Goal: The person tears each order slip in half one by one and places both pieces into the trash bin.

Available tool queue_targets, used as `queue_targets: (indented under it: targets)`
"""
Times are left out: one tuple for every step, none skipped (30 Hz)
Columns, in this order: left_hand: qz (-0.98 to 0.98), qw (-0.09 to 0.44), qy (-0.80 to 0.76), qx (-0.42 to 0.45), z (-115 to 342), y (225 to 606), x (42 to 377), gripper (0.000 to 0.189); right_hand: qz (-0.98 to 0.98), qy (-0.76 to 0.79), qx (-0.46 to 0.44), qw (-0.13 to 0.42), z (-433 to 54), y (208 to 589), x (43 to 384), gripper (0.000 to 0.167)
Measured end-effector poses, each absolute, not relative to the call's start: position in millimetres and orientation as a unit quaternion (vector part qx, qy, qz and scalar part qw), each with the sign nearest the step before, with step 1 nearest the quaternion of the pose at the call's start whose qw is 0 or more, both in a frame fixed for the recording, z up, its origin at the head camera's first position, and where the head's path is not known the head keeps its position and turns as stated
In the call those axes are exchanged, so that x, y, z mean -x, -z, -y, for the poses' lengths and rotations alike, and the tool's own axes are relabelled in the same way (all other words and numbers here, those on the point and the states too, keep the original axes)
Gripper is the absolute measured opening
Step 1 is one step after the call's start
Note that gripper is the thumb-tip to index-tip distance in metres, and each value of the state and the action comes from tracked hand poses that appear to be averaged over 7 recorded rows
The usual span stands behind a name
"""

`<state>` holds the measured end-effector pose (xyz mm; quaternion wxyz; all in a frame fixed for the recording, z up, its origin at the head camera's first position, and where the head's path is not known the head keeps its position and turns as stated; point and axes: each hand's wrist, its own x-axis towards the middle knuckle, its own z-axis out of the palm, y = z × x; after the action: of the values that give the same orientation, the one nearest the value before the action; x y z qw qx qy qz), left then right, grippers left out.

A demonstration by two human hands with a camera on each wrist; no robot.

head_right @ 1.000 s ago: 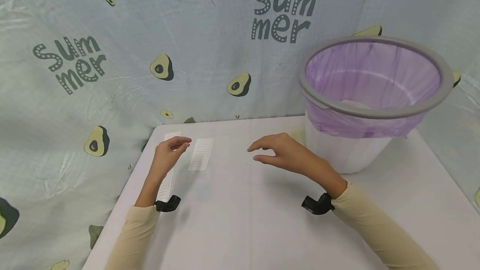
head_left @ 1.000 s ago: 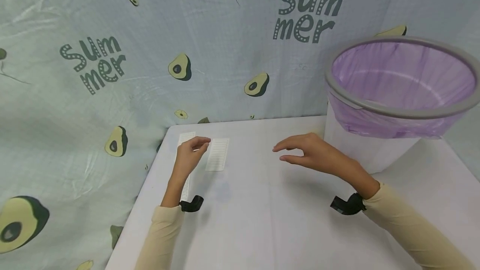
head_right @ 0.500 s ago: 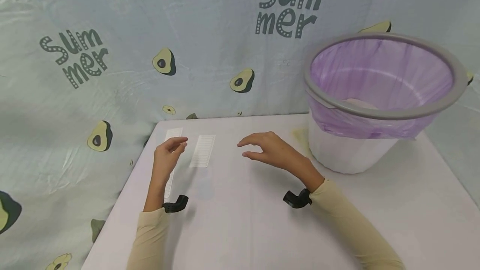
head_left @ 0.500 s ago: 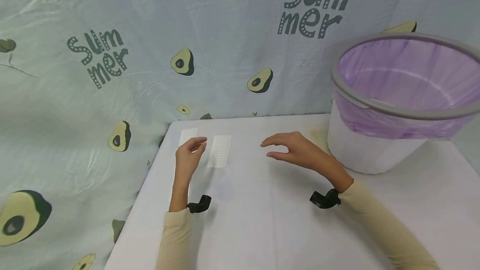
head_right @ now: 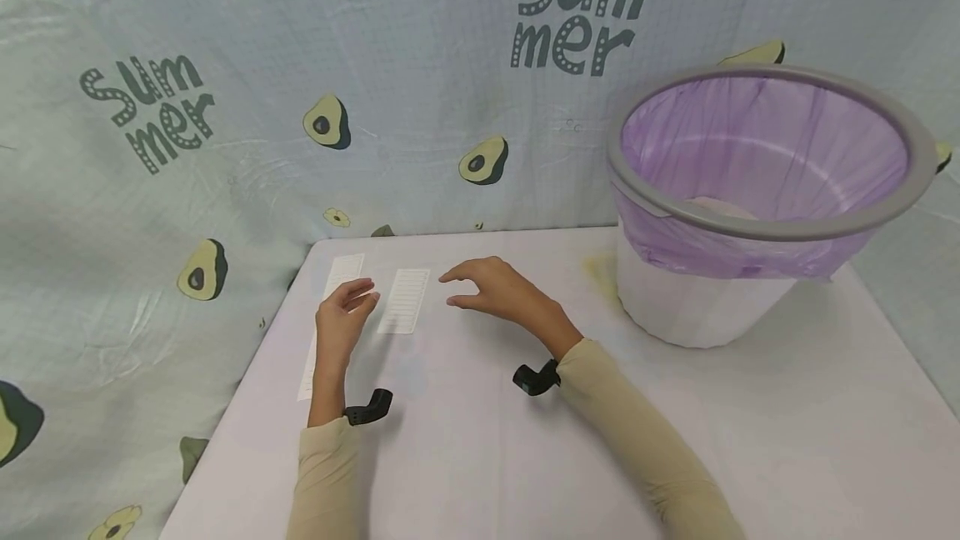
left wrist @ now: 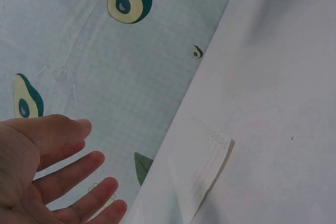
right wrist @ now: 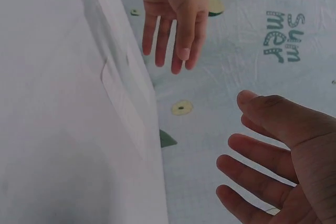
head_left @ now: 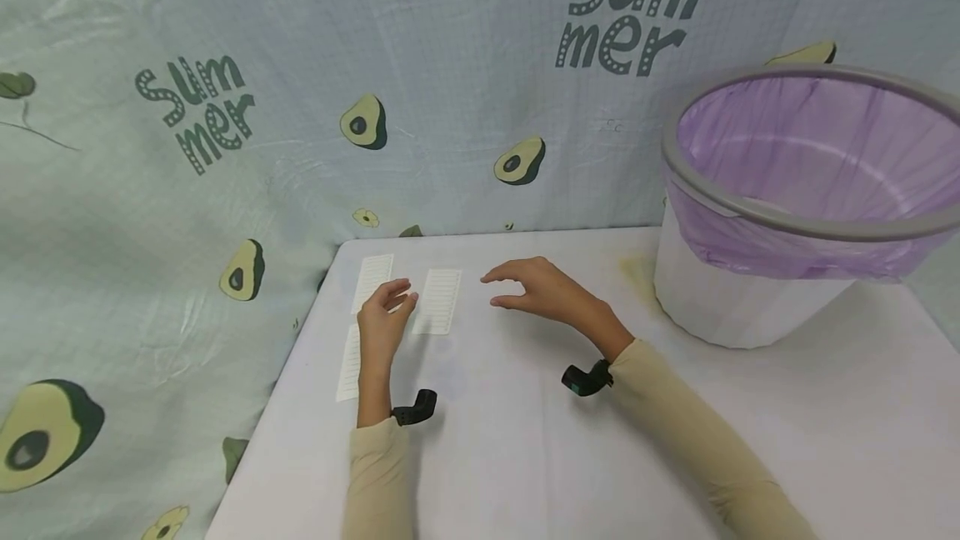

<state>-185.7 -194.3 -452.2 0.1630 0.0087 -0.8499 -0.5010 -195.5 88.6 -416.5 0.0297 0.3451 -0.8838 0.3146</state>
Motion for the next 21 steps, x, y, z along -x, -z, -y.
queue_targets:
  targets:
    - [0.851, 0.164, 0.498, -0.013, 194, 454, 186, 0.036, 0.885, -0.314, -0.343, 0.026, -85, 417, 199, 0.039]
    - [0.854, 0.163, 0.494, -0.018, 194, 455, 187, 0.037, 0.886, -0.313, -0.342, 0.024, -82, 419, 202, 0.04]
    - [0.855, 0.163, 0.491, -0.023, 194, 456, 187, 0.038, 0.887, -0.31, -0.341, 0.022, -78, 421, 206, 0.04]
    - [0.857, 0.16, 0.489, -0.029, 194, 458, 186, 0.039, 0.888, -0.309, -0.34, 0.018, -74, 423, 210, 0.041]
    - [0.859, 0.155, 0.487, -0.037, 195, 459, 186, 0.041, 0.89, -0.306, -0.339, 0.013, -70, 425, 214, 0.042]
    - [0.86, 0.149, 0.485, -0.045, 195, 461, 185, 0.042, 0.891, -0.303, -0.338, 0.008, -65, 428, 218, 0.043]
    - [0.862, 0.143, 0.484, -0.052, 196, 463, 184, 0.044, 0.891, -0.302, -0.339, 0.002, -61, 430, 222, 0.044]
    - [0.862, 0.136, 0.484, -0.059, 197, 465, 183, 0.045, 0.891, -0.301, -0.339, -0.004, -57, 433, 226, 0.044]
    - [0.863, 0.129, 0.485, -0.064, 197, 466, 182, 0.046, 0.891, -0.302, -0.338, -0.011, -52, 436, 230, 0.045]
    - [0.863, 0.122, 0.486, -0.069, 198, 468, 182, 0.047, 0.891, -0.303, -0.339, -0.015, -48, 439, 234, 0.046]
    - [0.863, 0.116, 0.486, -0.072, 199, 469, 182, 0.049, 0.891, -0.302, -0.339, -0.017, -44, 441, 237, 0.047]
    - [0.863, 0.112, 0.487, -0.074, 200, 471, 182, 0.05, 0.891, -0.302, -0.338, -0.02, -40, 443, 240, 0.047]
    - [0.863, 0.107, 0.487, -0.077, 200, 472, 182, 0.051, 0.89, -0.304, -0.339, -0.021, -36, 444, 243, 0.048]
    - [0.864, 0.104, 0.486, -0.079, 201, 473, 183, 0.052, 0.891, -0.3, -0.339, -0.02, -32, 446, 246, 0.048]
    - [0.865, 0.102, 0.484, -0.081, 201, 475, 184, 0.054, 0.892, -0.298, -0.34, -0.02, -29, 448, 249, 0.049]
    - [0.866, 0.1, 0.483, -0.085, 201, 476, 184, 0.055, 0.892, -0.295, -0.342, -0.019, -25, 451, 252, 0.049]
    - [0.867, 0.098, 0.481, -0.088, 201, 477, 185, 0.056, 0.892, -0.294, -0.344, -0.019, -22, 452, 255, 0.049]
    - [0.867, 0.096, 0.48, -0.092, 202, 478, 185, 0.057, 0.891, -0.294, -0.346, -0.019, -19, 454, 258, 0.05]
    - [0.867, 0.093, 0.48, -0.095, 202, 479, 185, 0.059, 0.89, -0.294, -0.349, -0.018, -17, 456, 261, 0.05]
    - [0.868, 0.091, 0.479, -0.096, 201, 480, 185, 0.06, 0.89, -0.292, -0.35, -0.017, -15, 459, 265, 0.05]
    - [0.867, 0.088, 0.481, -0.097, 201, 481, 186, 0.061, 0.89, -0.291, -0.351, -0.017, -13, 462, 268, 0.05]
